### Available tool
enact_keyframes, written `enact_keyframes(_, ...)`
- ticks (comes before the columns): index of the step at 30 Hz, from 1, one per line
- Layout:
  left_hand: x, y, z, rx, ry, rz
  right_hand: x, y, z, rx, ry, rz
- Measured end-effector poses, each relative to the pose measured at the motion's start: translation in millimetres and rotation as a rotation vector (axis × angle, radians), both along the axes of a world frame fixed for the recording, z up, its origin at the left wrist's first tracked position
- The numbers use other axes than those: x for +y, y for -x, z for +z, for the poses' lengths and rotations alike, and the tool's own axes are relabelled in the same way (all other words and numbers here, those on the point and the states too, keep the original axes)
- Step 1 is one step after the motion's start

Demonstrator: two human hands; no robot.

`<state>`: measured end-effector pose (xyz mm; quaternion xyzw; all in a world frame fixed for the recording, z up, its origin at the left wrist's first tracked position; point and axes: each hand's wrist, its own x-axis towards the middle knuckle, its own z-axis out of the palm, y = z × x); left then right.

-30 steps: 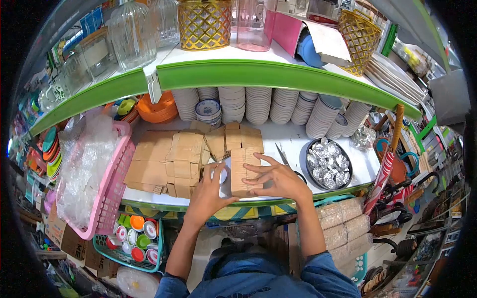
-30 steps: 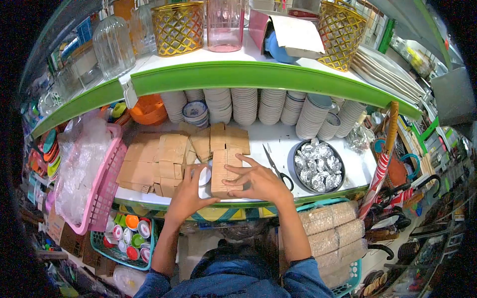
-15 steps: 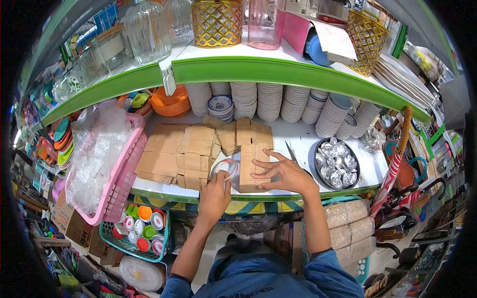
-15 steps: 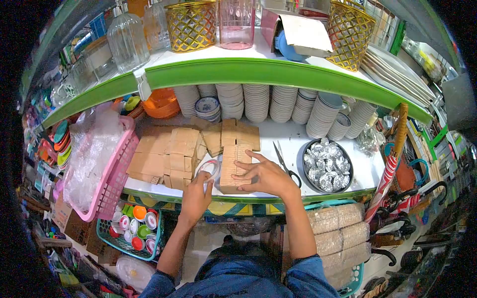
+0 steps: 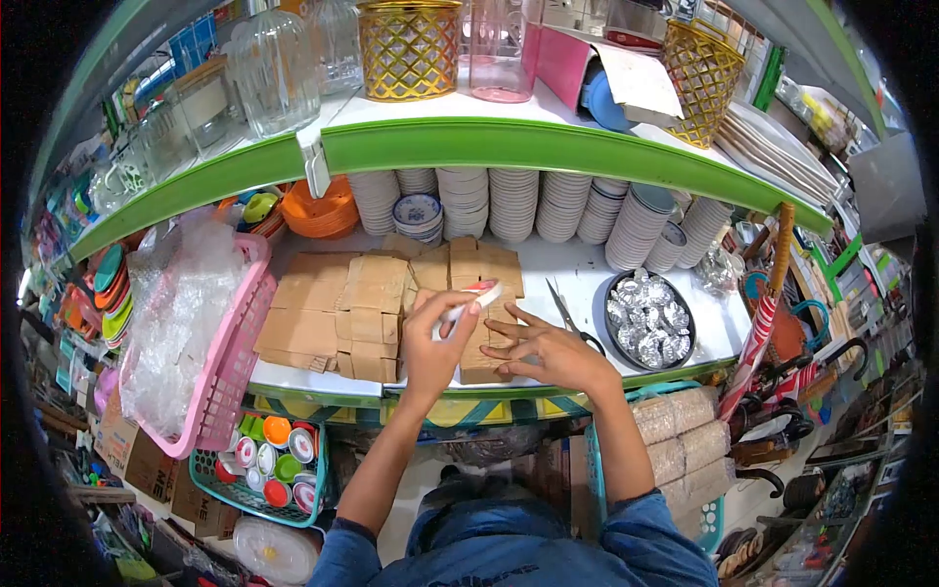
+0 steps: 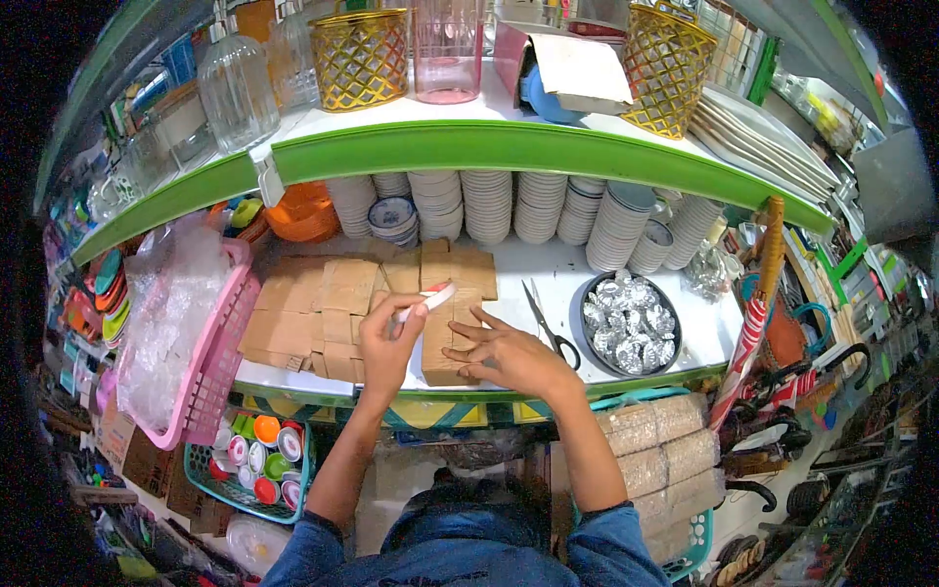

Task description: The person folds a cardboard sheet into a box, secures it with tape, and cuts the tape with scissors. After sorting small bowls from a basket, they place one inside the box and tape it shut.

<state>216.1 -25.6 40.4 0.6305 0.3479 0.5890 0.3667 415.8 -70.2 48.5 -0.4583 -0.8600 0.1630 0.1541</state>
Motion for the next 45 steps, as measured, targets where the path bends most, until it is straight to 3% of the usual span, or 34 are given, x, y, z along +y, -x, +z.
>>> enact_keyframes(2,10.0,-8.9,-2.7,-0.053,0.1,-0.071,-5.5,1.5,0.7,-0.01,-0.111,0.02)
enact_keyframes(4,21.5,-18.0,-5.7,-0.233,0.134,-0.232,-14.2,8.8,18.2,0.002,0.027,-0.115)
enact_keyframes(5,24.3,-21.9,-5.9,-0.273,0.179,-0.288,-15.7,8.5,13.3,-0.03,-0.116,-0.112)
enact_keyframes(11,42.0,-32.2,-35.1,-0.196,0.206,-0.412,-16.7,6.7,14.0,-0.173,-0.027,-0.144)
enact_keyframes(15,42.7,-27.6,-32.6,-0.251,0.234,-0.457,-18.3,7.4,17.1,-0.1,0.029,-0.189)
enact_keyframes(18,43.3,-23.3,-35.4,-0.162,0.21,-0.486,-7.2,-10.9,20.3,0.1,0.108,-0.067)
enact_keyframes(20,42.3,-21.2,-34.1,-0.194,0.244,-0.54,1.2,-21.3,23.8,0.429,0.043,-0.116)
enact_keyframes(21,44.3,-18.8,-35.5,-0.201,0.247,-0.569,3.7,-15.9,27.3,0.569,-0.111,-0.207)
enact_keyframes(24,44.5,-17.0,-34.7,-0.322,0.275,-0.651,21.1,13.1,27.1,0.795,-0.283,-0.391)
enact_keyframes(26,53.8,-11.5,-45.5,-0.398,0.325,-0.73,31.3,13.4,7.6,0.864,-0.21,-0.388)
enact_keyframes(28,59.9,-6.5,-50.4,-0.474,0.374,-0.801,39.4,8.4,-5.7,0.833,0.057,-0.07)
enact_keyframes(33,62.5,-6.5,-43.2,-0.739,0.623,-0.883,28.4,23.3,-8.2,0.866,0.424,-0.121)
enact_keyframes(38,69.9,-6.9,-44.5,-0.713,0.612,-0.942,18.6,38.5,-24.1,1.035,0.52,-0.082)
enact_keyframes(40,66.3,-10.9,-40.5,-0.733,0.623,-0.929,18.4,43.7,-29.2,1.044,0.323,-0.131)
enact_keyframes(42,56.4,-11.8,-32.5,-0.342,0.35,-0.779,17.8,46.3,-30.0,1.084,0.297,-0.189)
enact_keyframes(45,50.3,-12.0,-25.7,-0.193,0.276,-0.744,14.7,53.3,-41.8,1.192,0.271,-0.33)
